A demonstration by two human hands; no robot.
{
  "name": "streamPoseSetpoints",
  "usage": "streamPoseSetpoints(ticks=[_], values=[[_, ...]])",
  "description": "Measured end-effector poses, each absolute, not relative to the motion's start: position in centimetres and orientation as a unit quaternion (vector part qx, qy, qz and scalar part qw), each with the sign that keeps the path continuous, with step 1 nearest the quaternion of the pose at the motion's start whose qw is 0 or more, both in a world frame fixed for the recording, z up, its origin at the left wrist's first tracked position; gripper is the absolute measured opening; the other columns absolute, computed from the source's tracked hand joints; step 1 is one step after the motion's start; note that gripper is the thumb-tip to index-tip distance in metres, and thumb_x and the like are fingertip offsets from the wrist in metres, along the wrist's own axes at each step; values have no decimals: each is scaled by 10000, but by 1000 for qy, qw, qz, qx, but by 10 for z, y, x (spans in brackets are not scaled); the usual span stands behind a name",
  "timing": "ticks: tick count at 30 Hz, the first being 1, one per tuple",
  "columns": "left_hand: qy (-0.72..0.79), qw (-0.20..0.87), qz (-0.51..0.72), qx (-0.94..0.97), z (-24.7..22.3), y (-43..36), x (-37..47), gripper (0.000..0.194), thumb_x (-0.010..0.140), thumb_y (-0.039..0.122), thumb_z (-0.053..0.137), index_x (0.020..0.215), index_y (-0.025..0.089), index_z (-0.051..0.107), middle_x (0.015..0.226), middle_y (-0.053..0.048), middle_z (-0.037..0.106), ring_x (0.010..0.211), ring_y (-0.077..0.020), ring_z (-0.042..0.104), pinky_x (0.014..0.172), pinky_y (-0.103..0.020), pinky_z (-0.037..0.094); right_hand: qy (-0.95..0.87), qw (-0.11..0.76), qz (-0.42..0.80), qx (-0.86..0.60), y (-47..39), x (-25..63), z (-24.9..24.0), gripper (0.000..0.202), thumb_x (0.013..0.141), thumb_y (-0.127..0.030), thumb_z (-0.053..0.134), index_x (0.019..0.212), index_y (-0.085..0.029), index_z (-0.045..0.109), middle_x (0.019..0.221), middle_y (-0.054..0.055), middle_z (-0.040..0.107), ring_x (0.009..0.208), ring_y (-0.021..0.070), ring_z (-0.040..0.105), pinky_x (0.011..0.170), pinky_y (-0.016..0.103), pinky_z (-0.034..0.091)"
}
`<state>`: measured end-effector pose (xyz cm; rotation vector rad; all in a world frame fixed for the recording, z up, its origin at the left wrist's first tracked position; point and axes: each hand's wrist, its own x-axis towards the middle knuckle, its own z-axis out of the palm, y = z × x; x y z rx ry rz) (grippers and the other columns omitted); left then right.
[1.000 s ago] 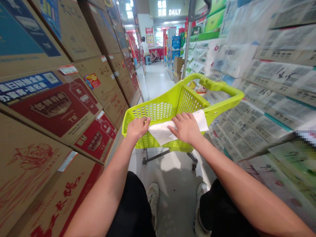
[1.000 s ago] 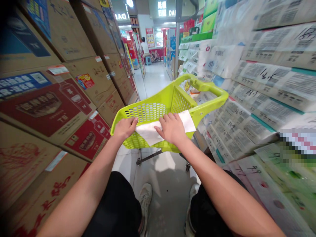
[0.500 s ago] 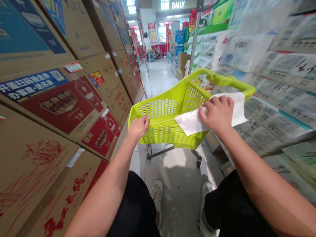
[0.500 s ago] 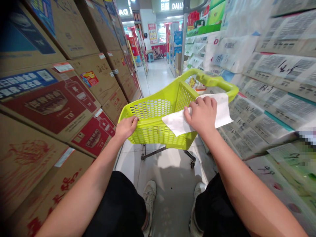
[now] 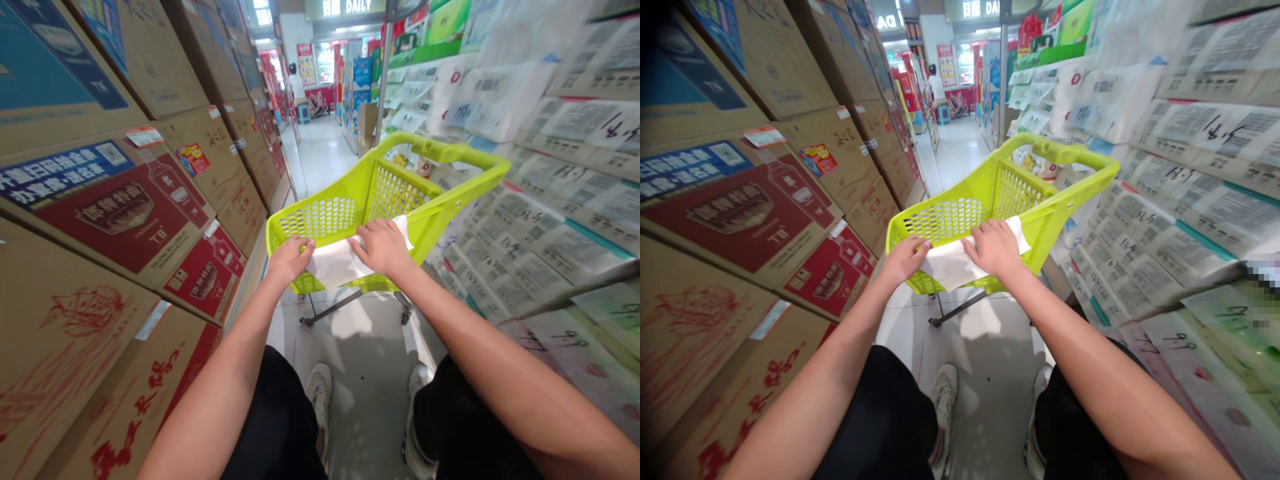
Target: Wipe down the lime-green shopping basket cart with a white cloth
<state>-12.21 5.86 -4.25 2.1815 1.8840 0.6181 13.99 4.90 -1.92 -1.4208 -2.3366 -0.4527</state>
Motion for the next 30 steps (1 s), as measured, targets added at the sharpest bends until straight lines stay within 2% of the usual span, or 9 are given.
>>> streamPoseSetpoints(ticks=[5, 9, 12, 14, 17, 20, 23, 25, 30], values=[[616, 189, 276, 713, -41, 61, -114, 431, 1022, 499, 400, 1155, 254, 728, 1221, -32, 763, 1175, -263, 671, 1018, -380, 525, -774, 154, -144, -597, 62, 153, 0, 502, 1037, -452, 400, 973, -134, 783, 1014, 180, 760, 1012, 323, 621, 917, 422, 334], [601, 230, 322, 694, -42, 57, -97, 468, 1067, 485, 304, 1239, 252, 672, 1301, -30, 729, 1225, -225, 653, 1076, -362, 504, -831, 124, -93, -535, 51, 122, -3, 481, 1045, -442, 395, 1017, -165, 787, 1027, 142, 785, 968, 289, 674, 872, 401, 347], [588, 180, 326, 718, -42, 52, -89, 413, 1051, 441, 373, 1248, 208, 651, 1331, -72, 706, 1262, -219, 632, 1136, -357, 463, -869, 124, -75, -473, 42, 92, -13, 515, 1078, -392, 318, 1051, -168, 781, 1059, 133, 789, 1013, 281, 684, 892, 395, 351], [586, 131, 308, 738, -41, 48, -91, 401, 1045, 430, 393, 1223, 192, 662, 1311, -90, 714, 1258, -229, 634, 1138, -362, 457, -873, 128, -69, -465, 40, 83, -16, 525, 1082, -417, 316, 1075, -175, 782, 1070, 134, 791, 1020, 283, 690, 895, 391, 361], [610, 101, 251, 745, -35, 42, -103, 482, 1069, 483, 315, 1262, 218, 667, 1344, -83, 715, 1281, -255, 634, 1114, -384, 469, -853, 110, -67, -506, 47, 94, -10, 531, 1059, -455, 362, 1007, -165, 805, 1017, 159, 792, 982, 295, 700, 868, 387, 381], [617, 133, 172, 757, -30, 40, -119, 569, 1075, 552, 224, 1312, 284, 666, 1375, -38, 717, 1312, -270, 630, 1089, -401, 481, -811, 103, -82, -570, 59, 122, 0, 523, 1041, -428, 379, 986, -152, 820, 995, 181, 788, 971, 304, 702, 847, 385, 389], [591, 177, 148, 773, -29, 39, -127, 621, 1066, 603, 174, 1321, 330, 670, 1374, 0, 721, 1318, -268, 635, 1092, -413, 481, -789, 110, -98, -597, 65, 141, 4, 511, 1034, -417, 382, 1021, -155, 821, 1012, 182, 786, 1002, 310, 694, 860, 389, 384], [582, 193, 173, 771, -31, 40, -125, 633, 1063, 610, 178, 1341, 312, 661, 1404, -11, 704, 1326, -264, 629, 1109, -415, 475, -794, 113, -102, -588, 63, 140, 1, 520, 1041, -432, 373, 1011, -162, 817, 1002, 168, 789, 1012, 312, 688, 892, 404, 372], [604, 184, 296, 717, -38, 47, -106, 680, 1073, 589, 182, 1425, 175, 592, 1472, -111, 645, 1377, -249, 588, 1196, -408, 419, -840, 123, -79, -523, 48, 107, -11, 533, 1069, -427, 331, 1017, -167, 793, 1035, 143, 798, 1004, 285, 697, 930, 410, 360]])
